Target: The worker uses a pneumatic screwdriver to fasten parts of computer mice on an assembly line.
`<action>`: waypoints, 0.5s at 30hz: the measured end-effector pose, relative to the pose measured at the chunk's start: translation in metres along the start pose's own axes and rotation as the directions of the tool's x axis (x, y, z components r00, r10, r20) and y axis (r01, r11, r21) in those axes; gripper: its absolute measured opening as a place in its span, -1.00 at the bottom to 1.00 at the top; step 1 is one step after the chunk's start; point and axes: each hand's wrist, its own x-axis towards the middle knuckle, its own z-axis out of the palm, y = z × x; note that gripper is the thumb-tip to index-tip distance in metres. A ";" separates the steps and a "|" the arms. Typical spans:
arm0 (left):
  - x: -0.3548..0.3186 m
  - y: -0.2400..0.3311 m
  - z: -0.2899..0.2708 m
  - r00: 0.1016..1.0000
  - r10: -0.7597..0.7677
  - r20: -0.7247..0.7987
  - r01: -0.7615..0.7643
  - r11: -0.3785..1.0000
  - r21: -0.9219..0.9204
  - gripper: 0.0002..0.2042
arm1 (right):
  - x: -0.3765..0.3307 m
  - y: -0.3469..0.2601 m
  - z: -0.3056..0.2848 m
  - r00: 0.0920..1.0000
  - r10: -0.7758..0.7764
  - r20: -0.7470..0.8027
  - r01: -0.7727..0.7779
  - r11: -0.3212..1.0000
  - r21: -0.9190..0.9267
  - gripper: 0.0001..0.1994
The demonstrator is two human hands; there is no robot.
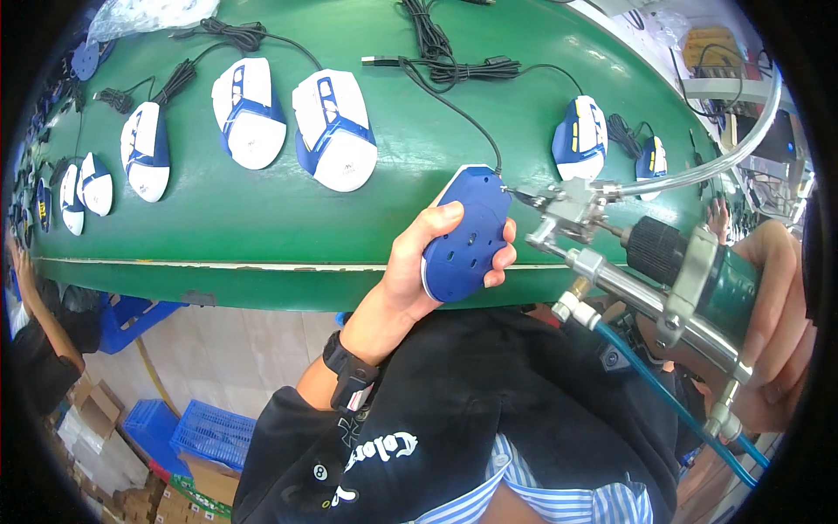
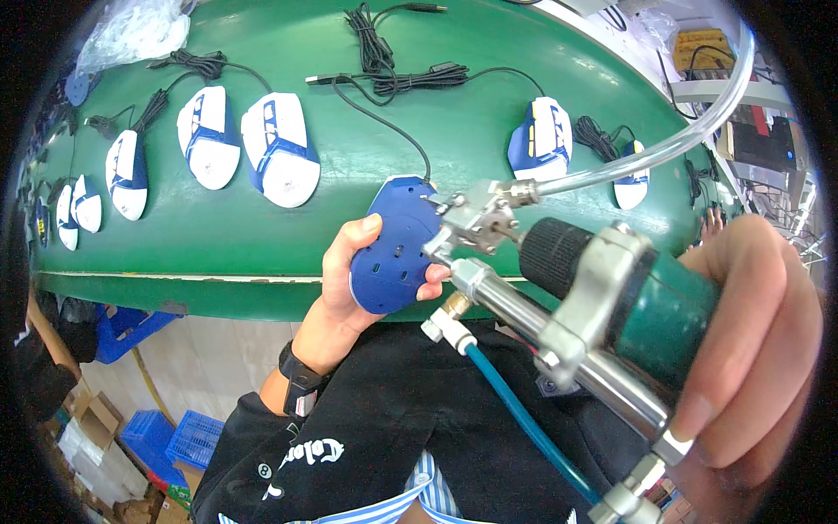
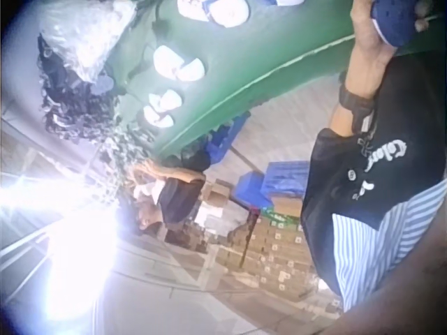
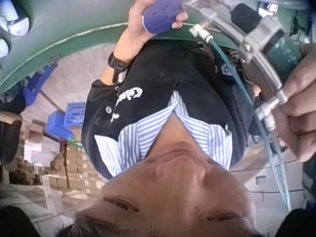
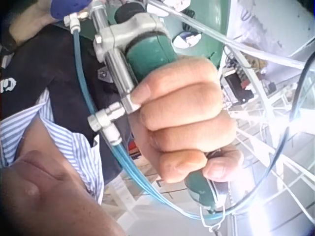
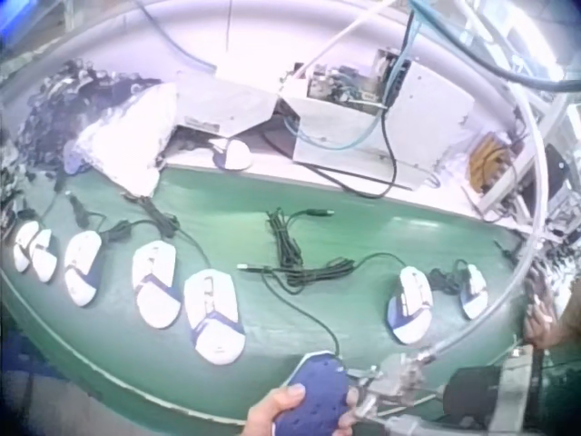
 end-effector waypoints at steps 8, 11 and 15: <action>0.001 0.008 -0.003 0.999 -0.006 0.048 0.002 0.997 0.080 -0.37 | 0.047 0.092 0.036 0.992 0.025 0.127 -0.016 0.998 -0.066 -0.51; -0.002 0.011 0.008 0.999 -0.032 0.040 0.030 0.998 0.047 -0.53 | 0.060 0.103 0.042 0.985 0.015 0.170 0.004 0.994 -0.112 -0.53; -0.005 0.013 0.006 0.999 -0.039 -0.019 0.040 0.994 0.106 -0.52 | 0.028 0.084 0.013 0.986 -0.144 0.080 0.144 0.990 0.005 -0.58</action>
